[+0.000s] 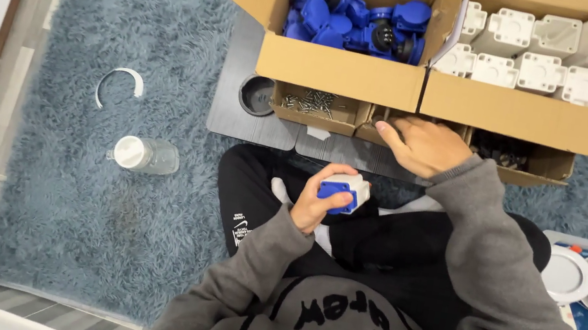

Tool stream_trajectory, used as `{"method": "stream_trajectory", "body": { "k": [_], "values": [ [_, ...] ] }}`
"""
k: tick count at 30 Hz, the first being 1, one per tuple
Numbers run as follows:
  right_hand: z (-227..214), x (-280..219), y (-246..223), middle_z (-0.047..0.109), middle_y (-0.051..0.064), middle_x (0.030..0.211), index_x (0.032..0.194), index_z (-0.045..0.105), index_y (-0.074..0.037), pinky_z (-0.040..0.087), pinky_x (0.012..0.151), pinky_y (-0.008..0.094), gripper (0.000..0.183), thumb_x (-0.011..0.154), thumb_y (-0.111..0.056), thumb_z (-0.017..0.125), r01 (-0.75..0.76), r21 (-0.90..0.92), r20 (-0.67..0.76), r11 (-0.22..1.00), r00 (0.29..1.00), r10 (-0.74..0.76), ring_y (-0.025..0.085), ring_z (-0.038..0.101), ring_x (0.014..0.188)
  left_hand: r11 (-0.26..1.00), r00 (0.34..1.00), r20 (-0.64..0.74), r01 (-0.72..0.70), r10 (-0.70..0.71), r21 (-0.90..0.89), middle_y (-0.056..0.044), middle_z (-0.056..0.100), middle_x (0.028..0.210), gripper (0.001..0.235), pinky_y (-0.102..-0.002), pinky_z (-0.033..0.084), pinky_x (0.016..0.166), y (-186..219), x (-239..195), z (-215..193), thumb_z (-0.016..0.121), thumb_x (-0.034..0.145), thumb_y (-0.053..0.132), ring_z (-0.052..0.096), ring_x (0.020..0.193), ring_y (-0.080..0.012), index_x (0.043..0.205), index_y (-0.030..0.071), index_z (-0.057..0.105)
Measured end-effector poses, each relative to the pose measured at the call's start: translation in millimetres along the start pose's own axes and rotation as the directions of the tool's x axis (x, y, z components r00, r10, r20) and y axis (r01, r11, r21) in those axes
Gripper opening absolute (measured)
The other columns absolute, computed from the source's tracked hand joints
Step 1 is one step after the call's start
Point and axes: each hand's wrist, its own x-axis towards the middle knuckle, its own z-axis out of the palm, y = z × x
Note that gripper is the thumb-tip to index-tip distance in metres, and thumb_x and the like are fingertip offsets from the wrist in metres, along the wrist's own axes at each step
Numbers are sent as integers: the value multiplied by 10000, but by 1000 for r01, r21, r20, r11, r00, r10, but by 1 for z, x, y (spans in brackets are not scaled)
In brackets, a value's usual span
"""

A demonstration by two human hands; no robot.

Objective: Assembling downlight housings by connecting plastic components and using a screwdriver to fasten them.

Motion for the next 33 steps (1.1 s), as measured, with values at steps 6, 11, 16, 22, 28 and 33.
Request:
{"method": "stream_trajectory", "body": {
  "k": [6,11,16,22,28,33],
  "values": [
    [21,24,15,742,241,1408,1443,715,-59,525,1121,585,935,1129,-724,137,-75,16,31,997,997,75,441,690,1332,1000,999,48,17,-17,14,-111,700,1163,630,-295,582,907,-1,-2,0,972,777,178,659,1039,-160,1343,45,729],
    [11,27,8,770,258,1356,1443,736,-73,536,1113,564,943,1116,-723,137,-161,29,64,986,985,159,421,702,1327,993,997,64,58,-52,-102,-138,683,1148,586,-287,613,857,1,-4,2,925,844,195,656,1013,-155,1345,4,688],
    [-3,16,-1,774,261,1339,1482,708,-105,538,1106,573,948,1114,-724,90,-135,67,59,989,990,131,430,705,1320,993,996,68,71,-65,-95,-137,662,1158,551,-282,646,824,-7,0,-4,889,895,180,665,1004,-150,1362,-4,661],
    [-16,-52,-8,665,324,1415,1492,638,14,536,1050,648,574,1107,-408,575,193,261,-299,946,948,-110,551,670,1264,987,994,69,88,-80,-137,-182,672,1200,540,-323,702,782,8,-1,-1,854,917,190,713,1002,-193,1367,-17,638],
    [73,-65,16,742,21,1086,1159,827,-147,594,957,374,284,892,-114,919,484,315,-762,816,642,-87,255,746,1037,985,995,76,83,-72,-152,-237,658,1215,547,-405,721,786,18,4,2,849,929,175,746,1013,-263,1378,-35,617],
    [121,-68,-1,730,42,1054,1071,875,-160,605,812,359,226,858,-103,928,540,431,-758,723,651,-35,184,738,778,998,997,76,22,-17,-66,-173,632,1162,550,-317,681,771,11,6,-3,857,907,197,680,1012,-191,1356,-28,635]
  ]
}}
